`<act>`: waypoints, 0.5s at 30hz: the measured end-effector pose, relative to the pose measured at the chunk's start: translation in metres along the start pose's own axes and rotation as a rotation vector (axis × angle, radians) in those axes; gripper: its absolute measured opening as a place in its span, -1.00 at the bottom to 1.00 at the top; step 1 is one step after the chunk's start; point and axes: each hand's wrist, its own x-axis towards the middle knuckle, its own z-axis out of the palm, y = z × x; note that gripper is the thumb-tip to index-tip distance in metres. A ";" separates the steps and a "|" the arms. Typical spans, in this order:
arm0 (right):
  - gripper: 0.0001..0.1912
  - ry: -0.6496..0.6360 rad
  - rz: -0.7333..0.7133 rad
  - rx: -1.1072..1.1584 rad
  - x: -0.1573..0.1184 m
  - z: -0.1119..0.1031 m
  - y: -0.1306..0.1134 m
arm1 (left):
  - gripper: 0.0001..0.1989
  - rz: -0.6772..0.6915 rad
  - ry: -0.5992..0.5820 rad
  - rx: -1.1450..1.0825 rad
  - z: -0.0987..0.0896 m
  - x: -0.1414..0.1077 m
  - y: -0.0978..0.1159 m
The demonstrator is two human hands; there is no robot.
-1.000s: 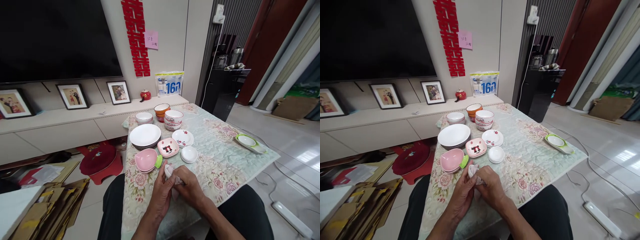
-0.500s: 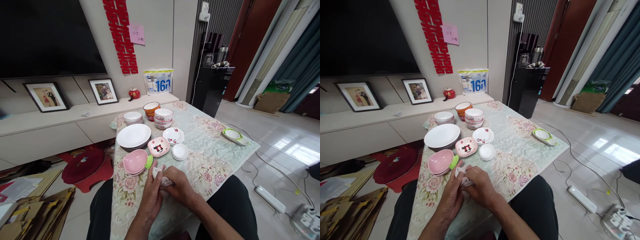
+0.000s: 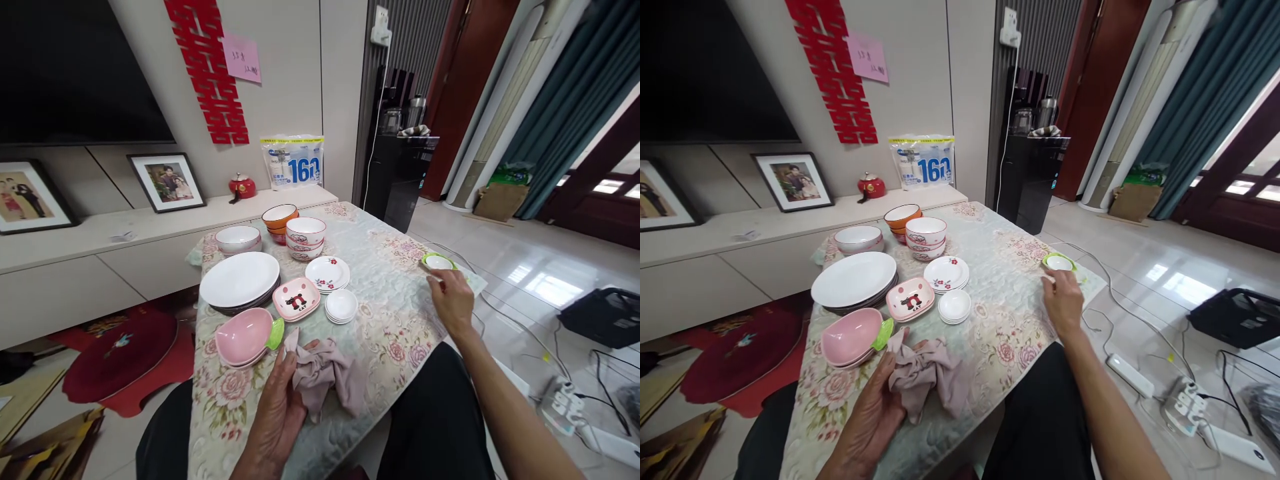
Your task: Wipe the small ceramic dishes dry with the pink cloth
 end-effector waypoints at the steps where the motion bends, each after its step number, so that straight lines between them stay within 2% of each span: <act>1: -0.71 -0.002 0.034 -0.052 0.009 0.004 0.020 | -0.45 0.006 0.010 0.009 0.001 0.000 0.000; 3: -0.68 -0.035 0.075 -0.144 0.022 0.010 0.052 | -0.46 0.013 0.012 0.034 0.002 0.000 -0.001; 6: -0.68 -0.118 0.098 -0.243 0.028 0.016 0.080 | -0.47 0.002 -0.004 0.051 0.003 0.000 -0.001; 10: -0.69 -0.190 0.083 -0.314 0.027 0.024 0.091 | -0.46 -0.001 0.000 0.066 0.000 0.001 -0.001; 15: -0.68 -0.207 0.067 -0.375 0.027 0.028 0.094 | -0.43 -0.016 -0.012 0.058 -0.005 0.003 -0.001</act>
